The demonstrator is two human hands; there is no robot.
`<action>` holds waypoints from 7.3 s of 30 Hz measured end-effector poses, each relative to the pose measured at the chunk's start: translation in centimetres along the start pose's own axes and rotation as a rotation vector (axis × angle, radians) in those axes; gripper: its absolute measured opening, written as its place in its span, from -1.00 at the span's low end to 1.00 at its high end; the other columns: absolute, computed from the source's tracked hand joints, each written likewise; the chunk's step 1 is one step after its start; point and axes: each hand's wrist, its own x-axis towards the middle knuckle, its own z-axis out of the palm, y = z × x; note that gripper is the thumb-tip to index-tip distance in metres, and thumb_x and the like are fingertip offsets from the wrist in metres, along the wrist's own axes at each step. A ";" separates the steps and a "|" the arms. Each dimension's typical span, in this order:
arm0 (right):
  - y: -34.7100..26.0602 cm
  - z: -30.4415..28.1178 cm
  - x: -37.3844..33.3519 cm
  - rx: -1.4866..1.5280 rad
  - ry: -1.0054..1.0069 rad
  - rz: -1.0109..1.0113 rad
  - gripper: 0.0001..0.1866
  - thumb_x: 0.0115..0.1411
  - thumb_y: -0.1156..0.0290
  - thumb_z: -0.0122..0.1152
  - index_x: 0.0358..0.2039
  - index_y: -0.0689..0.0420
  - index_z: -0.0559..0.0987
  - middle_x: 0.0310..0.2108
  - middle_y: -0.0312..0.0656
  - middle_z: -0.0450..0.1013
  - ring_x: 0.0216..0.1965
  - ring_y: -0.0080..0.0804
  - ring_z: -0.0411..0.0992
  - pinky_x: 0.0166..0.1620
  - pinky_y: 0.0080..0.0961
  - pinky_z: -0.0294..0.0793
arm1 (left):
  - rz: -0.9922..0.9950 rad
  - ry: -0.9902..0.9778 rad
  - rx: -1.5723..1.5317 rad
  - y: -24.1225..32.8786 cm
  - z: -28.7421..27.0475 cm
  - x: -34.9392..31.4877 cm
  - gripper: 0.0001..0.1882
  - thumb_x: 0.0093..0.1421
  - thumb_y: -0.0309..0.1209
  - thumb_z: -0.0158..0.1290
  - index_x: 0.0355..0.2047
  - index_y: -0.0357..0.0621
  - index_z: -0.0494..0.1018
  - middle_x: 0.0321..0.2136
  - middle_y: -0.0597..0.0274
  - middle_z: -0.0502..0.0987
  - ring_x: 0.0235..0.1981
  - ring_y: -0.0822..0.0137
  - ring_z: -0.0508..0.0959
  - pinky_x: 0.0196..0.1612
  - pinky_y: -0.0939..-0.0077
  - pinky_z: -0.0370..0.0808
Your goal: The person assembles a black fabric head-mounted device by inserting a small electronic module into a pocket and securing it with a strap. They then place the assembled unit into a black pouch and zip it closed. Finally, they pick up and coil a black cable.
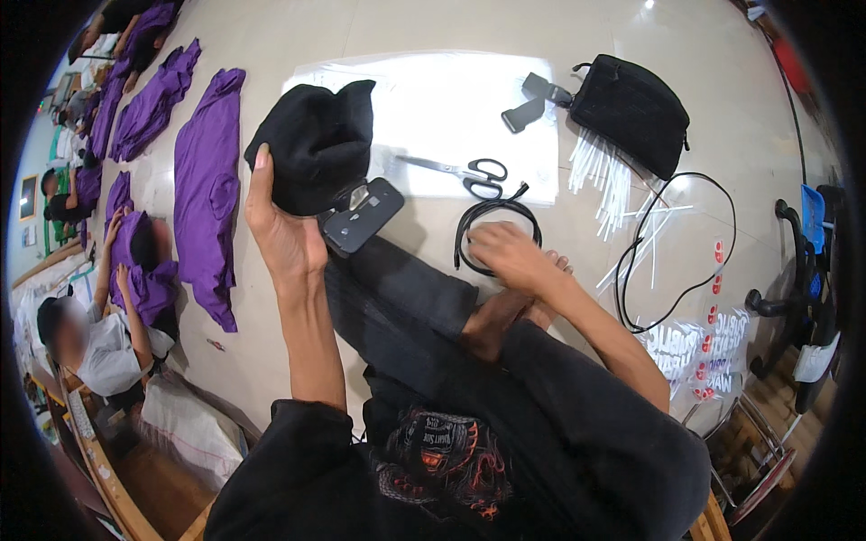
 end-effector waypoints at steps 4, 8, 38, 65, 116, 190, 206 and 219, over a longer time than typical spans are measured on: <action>-2.2 4.6 3.7 -0.310 -0.018 -0.222 -0.77 0.18 0.37 0.13 -0.15 0.13 0.56 -0.08 -0.18 0.49 0.19 -0.22 0.39 0.38 -0.04 0.22 | -0.085 -0.016 -0.138 0.8 -1.1 -0.3 -0.69 0.41 -0.31 0.03 0.04 -0.25 0.54 0.04 0.11 0.61 0.05 0.26 0.61 0.21 0.27 0.50; -2.2 4.2 5.1 -0.143 -0.124 -0.105 -0.85 0.24 0.34 0.14 -0.23 0.11 0.53 -0.18 -0.19 0.47 0.07 -0.24 0.44 0.40 -0.02 0.18 | -0.163 -0.017 -0.231 1.1 -2.1 -0.4 -0.62 0.37 -0.31 0.02 0.09 -0.28 0.51 0.09 0.06 0.60 0.14 0.15 0.57 0.30 0.14 0.43; -10.1 -19.7 4.2 0.506 0.531 0.480 -0.83 0.21 0.52 0.37 -0.19 0.28 0.71 -0.45 -0.13 0.55 -0.47 -0.37 0.51 -0.39 -0.47 0.43 | -0.422 -0.247 -0.525 -1.0 5.0 -5.5 -0.51 0.57 -0.15 -0.22 0.34 -0.16 0.30 0.30 0.11 0.41 0.31 0.13 0.40 0.41 0.07 0.28; -8.7 -15.2 4.1 1.087 0.815 0.693 -0.86 0.26 0.52 0.38 -0.19 0.26 0.67 -0.36 -0.36 0.55 -0.33 -0.69 0.43 -0.22 -0.74 0.36 | -0.463 -0.335 -0.478 -2.0 8.7 -8.8 -0.45 0.57 -0.03 -0.28 0.37 -0.10 0.25 0.28 0.12 0.41 0.28 0.18 0.42 0.38 0.12 0.32; -6.0 -12.7 2.7 0.282 0.870 0.452 -0.90 0.31 0.55 0.25 -0.30 0.31 0.54 -0.47 -0.20 0.38 -0.50 -0.50 0.31 -0.43 -0.51 0.28 | -0.506 -0.350 -0.065 -5.7 9.6 -10.7 -0.55 0.53 -0.06 -0.09 0.01 -0.23 0.52 -0.02 0.31 0.57 0.04 0.53 0.49 0.17 0.51 0.41; -6.4 -14.4 1.2 0.447 0.673 0.692 -0.83 0.24 0.46 0.37 -0.23 0.30 0.64 -0.34 -0.05 0.58 -0.32 -0.21 0.56 -0.17 -0.36 0.53 | -0.096 -0.641 0.241 -6.2 8.3 -8.7 -0.69 0.45 -0.33 0.07 -0.32 -0.39 0.52 -0.47 0.28 0.49 -0.40 0.47 0.41 -0.32 0.49 0.35; -6.6 -15.4 2.7 0.442 0.809 0.328 -0.63 0.12 0.72 0.33 -0.04 0.23 0.56 -0.13 0.01 0.50 -0.09 -0.13 0.51 -0.03 -0.34 0.51 | 0.166 -0.565 0.222 -4.8 9.0 -10.1 -0.67 0.54 -0.35 -0.15 -0.11 -0.43 0.49 -0.12 -0.06 0.48 -0.15 0.12 0.50 -0.03 0.35 0.42; -6.5 -12.4 1.1 0.693 0.921 0.265 -0.80 0.14 0.79 0.19 -0.26 0.24 0.55 -0.26 -0.04 0.49 -0.12 -0.17 0.52 0.00 -0.30 0.50 | -0.339 -0.574 -0.226 -2.8 8.2 -8.1 -0.73 0.49 -0.36 0.01 -0.09 -0.39 0.50 -0.21 0.38 0.42 -0.22 0.61 0.36 -0.13 0.71 0.32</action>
